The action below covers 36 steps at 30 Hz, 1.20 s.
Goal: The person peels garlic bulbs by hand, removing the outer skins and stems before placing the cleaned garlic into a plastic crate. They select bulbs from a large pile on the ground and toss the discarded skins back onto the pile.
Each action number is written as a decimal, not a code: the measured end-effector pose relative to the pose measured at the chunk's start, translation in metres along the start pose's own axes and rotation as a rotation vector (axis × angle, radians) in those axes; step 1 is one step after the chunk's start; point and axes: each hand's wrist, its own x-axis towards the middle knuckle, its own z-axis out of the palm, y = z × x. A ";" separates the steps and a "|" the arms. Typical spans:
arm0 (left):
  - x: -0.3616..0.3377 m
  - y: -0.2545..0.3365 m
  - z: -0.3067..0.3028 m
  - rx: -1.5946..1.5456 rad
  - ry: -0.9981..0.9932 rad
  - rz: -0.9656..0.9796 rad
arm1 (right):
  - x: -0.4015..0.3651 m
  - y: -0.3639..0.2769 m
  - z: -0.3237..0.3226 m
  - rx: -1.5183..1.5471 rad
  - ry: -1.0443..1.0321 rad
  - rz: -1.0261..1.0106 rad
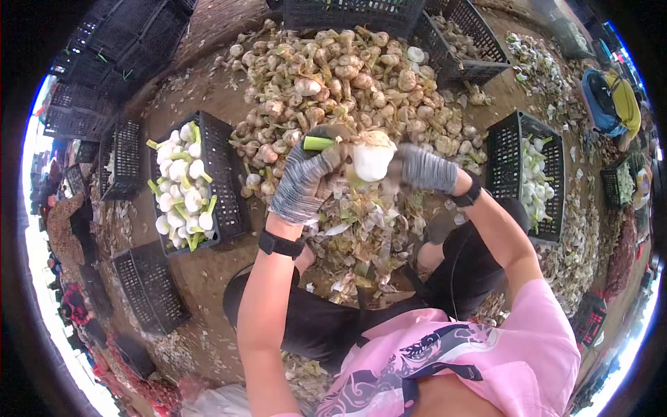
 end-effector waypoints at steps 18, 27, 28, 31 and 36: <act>0.013 -0.018 -0.001 0.691 -0.045 0.173 | -0.012 -0.037 -0.025 0.641 0.287 0.214; 0.009 -0.011 0.006 0.594 -0.121 0.115 | -0.012 -0.049 -0.014 -0.073 0.377 0.081; 0.009 -0.012 0.007 0.548 -0.101 0.200 | -0.008 -0.036 -0.014 -0.076 0.426 -0.018; 0.011 -0.016 0.005 -0.153 0.049 0.043 | -0.004 0.018 0.018 0.091 0.265 -0.177; 0.025 -0.038 -0.030 -0.341 0.359 0.026 | -0.039 -0.038 -0.022 0.702 0.286 -0.113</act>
